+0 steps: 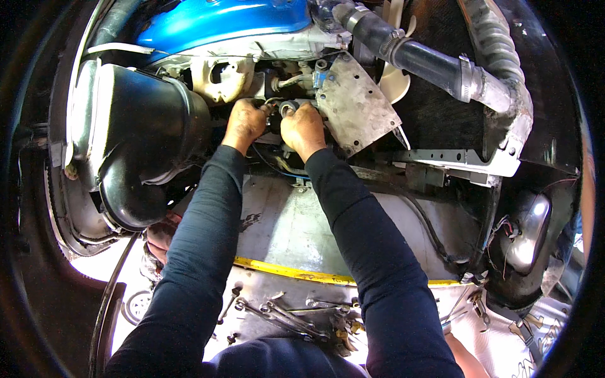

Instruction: The person works inside a car engine bay, using a screwdriver and wrench to adjust and tighten components near the engine block. The person repeatedly reaches into the engine compartment, manipulates wires and hoses, and uses tools to secure parts.

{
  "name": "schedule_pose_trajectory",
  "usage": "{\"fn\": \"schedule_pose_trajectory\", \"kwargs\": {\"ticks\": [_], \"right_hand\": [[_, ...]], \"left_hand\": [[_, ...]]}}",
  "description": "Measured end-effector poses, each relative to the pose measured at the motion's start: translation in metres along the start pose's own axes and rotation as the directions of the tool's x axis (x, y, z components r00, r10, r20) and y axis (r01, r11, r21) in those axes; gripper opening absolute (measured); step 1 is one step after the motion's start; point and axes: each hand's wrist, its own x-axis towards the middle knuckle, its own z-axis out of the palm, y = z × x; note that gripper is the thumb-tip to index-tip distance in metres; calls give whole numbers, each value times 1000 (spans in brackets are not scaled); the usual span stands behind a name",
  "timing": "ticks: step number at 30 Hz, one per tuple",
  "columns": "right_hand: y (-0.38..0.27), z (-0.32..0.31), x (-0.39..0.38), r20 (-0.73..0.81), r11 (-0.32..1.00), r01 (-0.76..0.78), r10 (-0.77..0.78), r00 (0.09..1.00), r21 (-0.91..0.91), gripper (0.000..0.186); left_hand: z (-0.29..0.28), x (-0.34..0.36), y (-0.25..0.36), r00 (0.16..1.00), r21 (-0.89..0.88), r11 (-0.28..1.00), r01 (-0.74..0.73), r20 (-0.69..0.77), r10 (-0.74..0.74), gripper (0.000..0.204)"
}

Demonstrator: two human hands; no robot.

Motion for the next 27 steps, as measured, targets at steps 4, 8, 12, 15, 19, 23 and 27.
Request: {"fn": "schedule_pose_trajectory", "kwargs": {"ticks": [4, 8, 12, 15, 19, 23, 27], "right_hand": [[5, -1, 2, 63, 995, -49, 54, 997, -89, 37], [14, 5, 13, 117, 990, -115, 105, 988, 86, 40], [30, 26, 29, 55, 961, -64, 51, 997, 269, 37], [37, 38, 37, -82, 978, 59, -43, 996, 202, 35], [36, 38, 36, -117, 987, 95, -80, 990, 128, 32], [26, 26, 28, -22, 988, -3, 7, 1000, 154, 34], [18, 18, 24, 38, 981, -56, 50, 998, 184, 35]], "left_hand": [[-10, 12, 13, 999, 87, 995, 41, -18, -40, 50], [-21, 34, 32, 913, 660, 632, -407, 268, 309, 38], [-21, 52, 43, 990, 435, 900, -26, 134, -36, 35], [-28, 48, 39, 962, 291, 955, -50, 273, -32, 35], [-40, 22, 38, 859, -313, 906, 285, 502, -97, 34], [-33, 11, 52, 711, -412, 623, 665, 607, -357, 34], [-24, 14, 36, 733, -364, 702, 612, 594, -332, 32]]}}
